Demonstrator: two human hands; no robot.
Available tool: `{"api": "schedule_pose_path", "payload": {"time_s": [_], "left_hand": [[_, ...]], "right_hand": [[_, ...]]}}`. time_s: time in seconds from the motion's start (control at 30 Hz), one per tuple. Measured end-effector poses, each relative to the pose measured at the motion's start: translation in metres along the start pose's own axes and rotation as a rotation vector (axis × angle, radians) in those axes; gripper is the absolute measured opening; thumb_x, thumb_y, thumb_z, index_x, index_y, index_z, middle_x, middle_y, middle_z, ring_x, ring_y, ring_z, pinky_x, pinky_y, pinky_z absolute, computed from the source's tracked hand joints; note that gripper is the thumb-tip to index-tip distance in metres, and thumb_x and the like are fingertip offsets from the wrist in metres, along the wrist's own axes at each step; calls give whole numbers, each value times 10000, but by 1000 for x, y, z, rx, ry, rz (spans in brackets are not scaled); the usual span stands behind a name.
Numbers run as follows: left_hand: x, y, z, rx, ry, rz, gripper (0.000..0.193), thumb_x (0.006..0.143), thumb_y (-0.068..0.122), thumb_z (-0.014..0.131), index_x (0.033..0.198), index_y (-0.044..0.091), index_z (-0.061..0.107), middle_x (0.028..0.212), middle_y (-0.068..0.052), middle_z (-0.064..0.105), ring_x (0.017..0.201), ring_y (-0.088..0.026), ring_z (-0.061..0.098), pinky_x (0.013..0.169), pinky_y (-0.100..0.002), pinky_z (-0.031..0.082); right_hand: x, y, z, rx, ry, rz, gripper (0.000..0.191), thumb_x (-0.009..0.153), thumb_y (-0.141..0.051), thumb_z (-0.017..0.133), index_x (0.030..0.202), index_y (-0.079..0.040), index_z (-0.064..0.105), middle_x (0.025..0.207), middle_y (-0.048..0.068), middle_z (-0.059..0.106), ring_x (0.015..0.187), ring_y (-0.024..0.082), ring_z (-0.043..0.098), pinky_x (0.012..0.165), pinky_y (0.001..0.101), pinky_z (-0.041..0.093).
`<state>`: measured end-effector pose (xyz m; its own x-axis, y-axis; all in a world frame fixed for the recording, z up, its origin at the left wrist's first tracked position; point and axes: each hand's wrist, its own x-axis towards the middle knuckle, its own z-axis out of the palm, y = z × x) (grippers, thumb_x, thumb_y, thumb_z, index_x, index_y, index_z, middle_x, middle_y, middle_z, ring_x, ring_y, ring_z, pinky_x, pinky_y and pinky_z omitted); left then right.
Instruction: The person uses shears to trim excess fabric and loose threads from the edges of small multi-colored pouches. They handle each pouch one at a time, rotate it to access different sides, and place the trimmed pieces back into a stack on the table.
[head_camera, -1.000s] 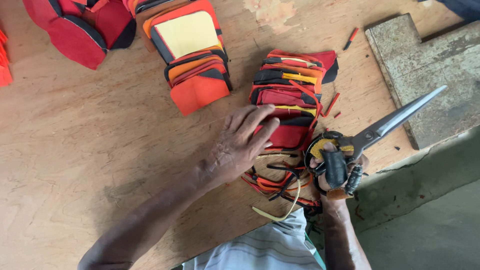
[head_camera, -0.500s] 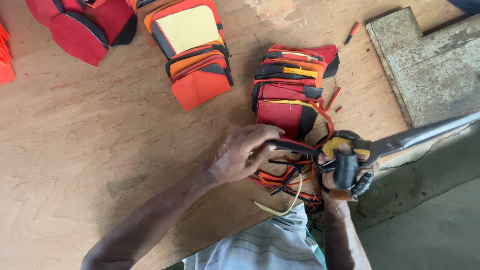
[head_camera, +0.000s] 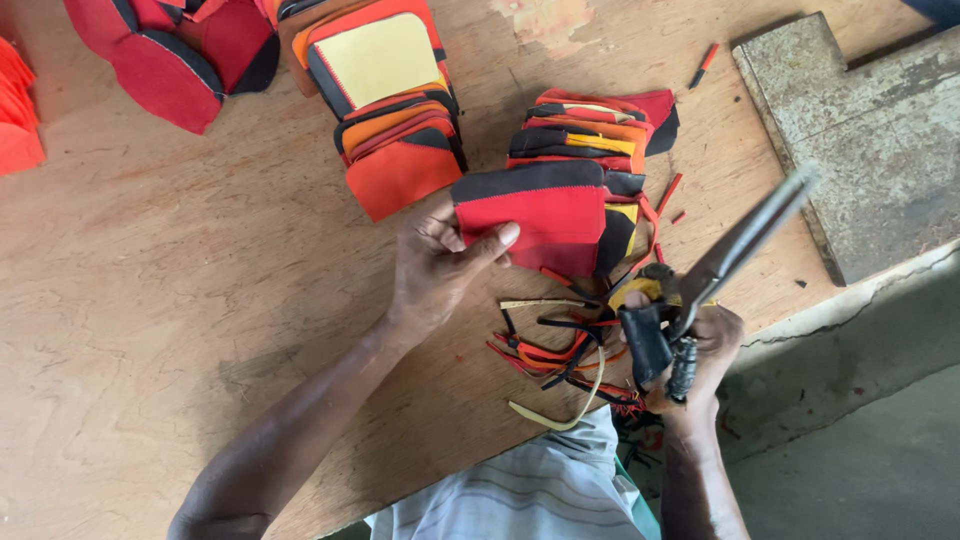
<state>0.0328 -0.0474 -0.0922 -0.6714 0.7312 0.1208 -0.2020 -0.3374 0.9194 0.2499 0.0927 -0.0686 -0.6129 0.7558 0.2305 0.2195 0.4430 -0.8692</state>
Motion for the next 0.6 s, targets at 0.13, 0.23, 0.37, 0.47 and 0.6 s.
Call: {"api": "schedule_pose_path", "payload": {"time_s": [0.13, 0.23, 0.37, 0.47, 0.6], "left_hand": [[3, 18, 3, 8, 23, 16, 251, 985, 53, 730, 1217, 1, 651, 1004, -53, 748, 793, -98, 705, 659, -256, 592], [6, 34, 8, 20, -10, 54, 221, 1021, 63, 711, 1219, -4, 642, 999, -50, 749, 810, -108, 717, 681, -260, 590], [9, 52, 17, 72, -25, 107, 173, 1029, 74, 724, 1171, 14, 646, 966, -35, 735, 779, -90, 692, 649, -246, 558], [9, 62, 24, 101, -42, 122, 152, 1038, 77, 719, 1175, 22, 683, 946, -7, 713, 755, -55, 628, 645, -226, 514], [9, 67, 32, 129, -77, 188, 114, 1059, 84, 713, 1156, 28, 730, 897, 31, 678, 713, -17, 562, 647, -219, 462]], "right_hand": [[5, -7, -3, 1, -87, 50, 244, 924, -197, 783, 815, 0, 691, 656, -25, 598, 599, 47, 509, 541, 256, 384], [6, -13, -5, 40, -139, 192, 293, 907, -228, 780, 754, -3, 673, 631, -25, 600, 575, 43, 506, 505, 262, 377], [9, -21, -4, -1, -166, 223, 298, 883, -241, 800, 805, 20, 679, 638, -5, 611, 577, 45, 515, 503, 267, 407], [11, -26, -5, -47, -215, 242, 304, 869, -252, 804, 783, 21, 702, 613, 24, 650, 546, 58, 553, 489, 265, 427], [11, -28, -1, 19, -192, 219, 344, 847, -255, 826, 768, 37, 662, 633, 47, 683, 555, 53, 604, 476, 246, 441]]}}
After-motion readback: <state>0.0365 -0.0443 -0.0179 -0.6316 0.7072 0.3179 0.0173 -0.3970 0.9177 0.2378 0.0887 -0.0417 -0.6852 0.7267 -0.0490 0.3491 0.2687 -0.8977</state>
